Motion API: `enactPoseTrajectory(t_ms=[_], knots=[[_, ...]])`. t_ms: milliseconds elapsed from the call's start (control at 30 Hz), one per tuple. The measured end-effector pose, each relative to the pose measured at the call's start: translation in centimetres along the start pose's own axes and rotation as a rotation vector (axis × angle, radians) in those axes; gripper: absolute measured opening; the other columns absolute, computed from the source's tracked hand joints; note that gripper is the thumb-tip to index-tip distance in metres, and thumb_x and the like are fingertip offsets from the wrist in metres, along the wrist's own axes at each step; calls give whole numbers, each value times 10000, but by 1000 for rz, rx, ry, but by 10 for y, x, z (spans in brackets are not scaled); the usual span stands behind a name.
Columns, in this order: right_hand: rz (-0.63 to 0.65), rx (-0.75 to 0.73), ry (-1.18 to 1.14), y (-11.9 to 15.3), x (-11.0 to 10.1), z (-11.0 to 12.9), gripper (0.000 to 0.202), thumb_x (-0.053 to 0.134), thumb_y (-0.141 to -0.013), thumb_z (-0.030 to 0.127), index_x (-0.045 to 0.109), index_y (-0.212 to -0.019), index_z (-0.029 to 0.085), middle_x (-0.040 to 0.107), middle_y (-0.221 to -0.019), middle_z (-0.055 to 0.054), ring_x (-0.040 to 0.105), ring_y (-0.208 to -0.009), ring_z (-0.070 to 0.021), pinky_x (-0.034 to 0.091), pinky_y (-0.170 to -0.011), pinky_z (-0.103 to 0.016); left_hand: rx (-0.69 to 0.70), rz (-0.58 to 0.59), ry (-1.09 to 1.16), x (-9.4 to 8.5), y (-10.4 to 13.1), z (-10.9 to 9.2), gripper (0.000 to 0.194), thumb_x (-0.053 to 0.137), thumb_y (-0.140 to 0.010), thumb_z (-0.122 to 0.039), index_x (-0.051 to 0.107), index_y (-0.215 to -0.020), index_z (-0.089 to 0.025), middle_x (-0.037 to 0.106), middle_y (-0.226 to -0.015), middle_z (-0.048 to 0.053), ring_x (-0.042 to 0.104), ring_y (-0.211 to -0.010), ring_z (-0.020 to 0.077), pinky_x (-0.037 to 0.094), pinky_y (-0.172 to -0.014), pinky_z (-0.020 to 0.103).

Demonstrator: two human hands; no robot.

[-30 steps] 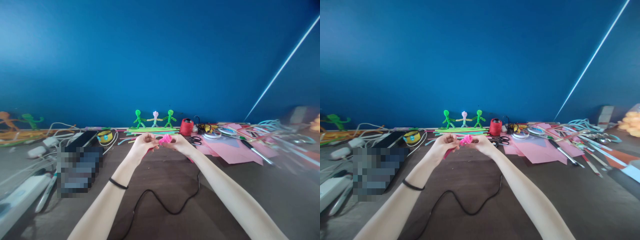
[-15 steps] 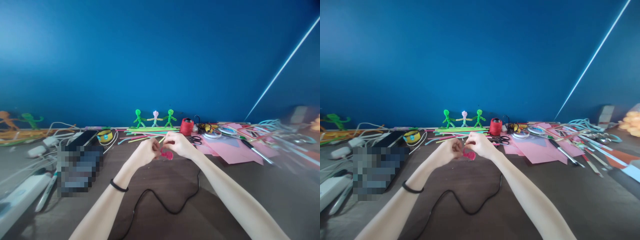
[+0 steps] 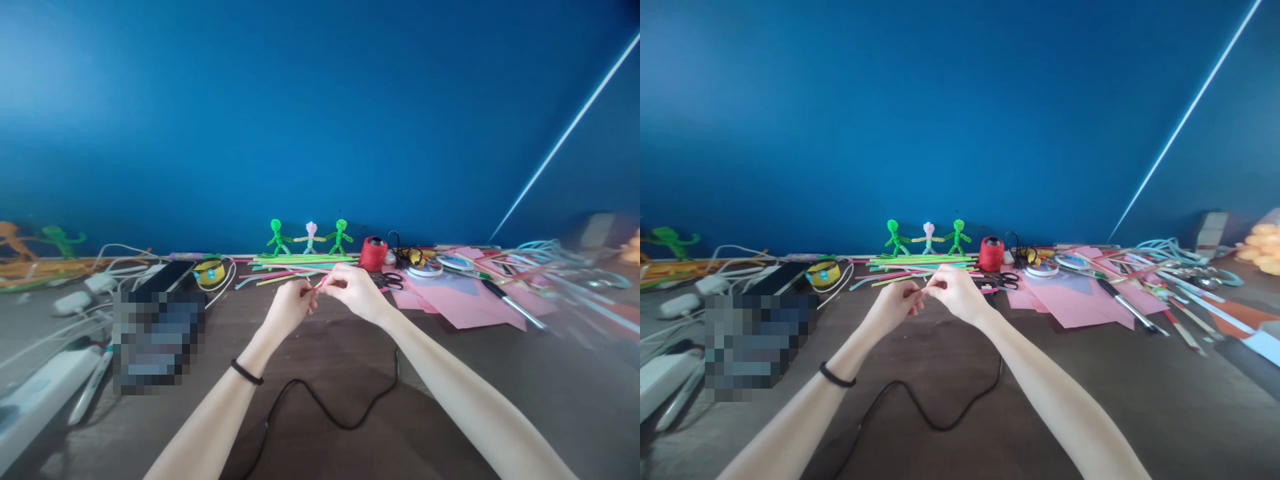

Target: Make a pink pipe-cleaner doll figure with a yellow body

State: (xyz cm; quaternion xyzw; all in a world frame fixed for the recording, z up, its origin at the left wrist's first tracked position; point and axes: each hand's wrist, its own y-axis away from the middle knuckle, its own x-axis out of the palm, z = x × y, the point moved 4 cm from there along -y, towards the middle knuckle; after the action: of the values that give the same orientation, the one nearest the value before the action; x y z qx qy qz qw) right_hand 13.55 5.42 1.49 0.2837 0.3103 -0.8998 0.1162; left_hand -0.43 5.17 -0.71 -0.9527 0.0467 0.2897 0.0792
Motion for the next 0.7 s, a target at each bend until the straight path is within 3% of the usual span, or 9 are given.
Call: enactPoseTrajectory(t_ms=[167,367,467,600,700], knots=[[-11,111,-93,-1,2,-3,126,603,-724,254,653,-662,156,565,-696,-25,513,-619,-118,401,-598,-247,-73,-53,315,-3,-2,-2,130,513,-679,-251,541,-603,-149,591,-548,11,506,-449,105,400,-489,231],[117,272,-266,0,5,-16,221,601,-701,340,646,-688,124,539,-563,-1,425,-447,-73,321,-440,-215,-80,-25,615,-5,-2,-7,101,568,-634,-225,555,-635,-124,577,-576,7,479,-480,75,375,-504,209],[182,329,-344,1,6,-23,290,623,-671,399,639,-702,111,500,-514,16,388,-406,-59,295,-403,-205,-63,3,585,-4,-2,-7,117,567,-651,-242,546,-659,-127,557,-564,-6,469,-475,70,361,-499,202],[248,351,-396,1,7,-33,308,653,-636,409,636,-707,110,463,-493,37,380,-394,-48,279,-389,-193,37,64,369,-6,-2,-12,157,530,-697,-289,525,-643,-142,528,-534,-20,448,-450,73,344,-472,207],[301,338,-396,1,8,-39,304,653,-641,398,636,-714,103,493,-535,22,371,-411,-39,285,-403,-191,78,130,312,-7,-2,-14,168,519,-707,-302,515,-633,-150,523,-535,-22,450,-457,75,349,-474,208]])
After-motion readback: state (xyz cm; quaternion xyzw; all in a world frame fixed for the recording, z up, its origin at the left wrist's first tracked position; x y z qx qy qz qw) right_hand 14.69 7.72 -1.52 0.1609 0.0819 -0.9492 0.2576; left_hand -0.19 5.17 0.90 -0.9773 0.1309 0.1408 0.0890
